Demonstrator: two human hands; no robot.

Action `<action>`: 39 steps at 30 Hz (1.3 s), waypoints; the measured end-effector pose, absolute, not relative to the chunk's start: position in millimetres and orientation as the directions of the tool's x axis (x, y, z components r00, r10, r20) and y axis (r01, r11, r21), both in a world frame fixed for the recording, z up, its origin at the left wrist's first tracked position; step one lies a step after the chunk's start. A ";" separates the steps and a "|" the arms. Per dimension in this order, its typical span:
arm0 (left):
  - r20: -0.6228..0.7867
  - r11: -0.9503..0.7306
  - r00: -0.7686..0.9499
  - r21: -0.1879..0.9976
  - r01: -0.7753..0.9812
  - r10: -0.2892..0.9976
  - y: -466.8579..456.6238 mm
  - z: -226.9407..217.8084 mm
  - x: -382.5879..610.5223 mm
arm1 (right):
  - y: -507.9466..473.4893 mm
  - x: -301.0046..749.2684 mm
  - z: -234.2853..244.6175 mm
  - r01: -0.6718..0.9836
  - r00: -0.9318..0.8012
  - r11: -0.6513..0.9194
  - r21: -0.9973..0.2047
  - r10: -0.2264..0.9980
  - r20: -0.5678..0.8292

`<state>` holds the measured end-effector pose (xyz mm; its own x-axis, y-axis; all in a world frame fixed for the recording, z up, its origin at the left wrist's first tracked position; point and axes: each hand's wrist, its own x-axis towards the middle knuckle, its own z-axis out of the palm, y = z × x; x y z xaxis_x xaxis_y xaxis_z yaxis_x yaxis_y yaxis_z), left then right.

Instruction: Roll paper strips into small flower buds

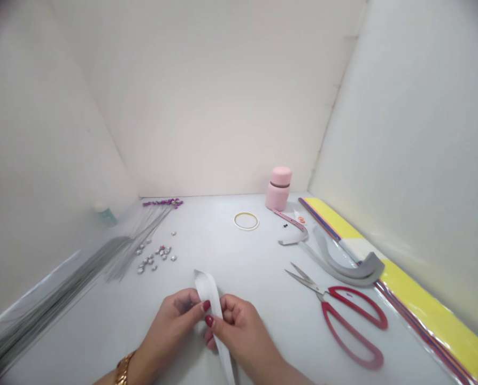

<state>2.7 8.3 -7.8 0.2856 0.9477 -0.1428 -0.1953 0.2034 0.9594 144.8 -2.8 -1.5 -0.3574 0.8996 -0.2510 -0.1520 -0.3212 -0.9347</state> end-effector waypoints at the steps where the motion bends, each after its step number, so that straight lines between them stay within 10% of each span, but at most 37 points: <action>1: -0.143 0.202 0.278 0.960 -0.196 0.950 8.7 -9.0 3.0 | -2.7 144.9 -1.5 -0.155 -0.358 -0.324 -0.933 0.899 -0.253; 21: -0.162 0.239 0.257 0.922 -0.305 0.953 8.6 2.6 -2.4 | 0.8 153.3 -1.6 -0.423 -0.300 -0.326 -0.845 0.931 -0.209; 29: -0.279 0.341 0.197 0.786 -0.515 0.940 19.2 3.8 -10.3 | 33.8 194.5 0.0 -0.767 -0.226 -0.394 -0.506 0.904 -0.362; 39: -0.330 0.423 0.283 0.816 -0.395 0.901 13.9 -12.2 -3.8 | 52.1 254.0 38.6 -0.700 0.095 -0.084 -0.710 0.973 -0.210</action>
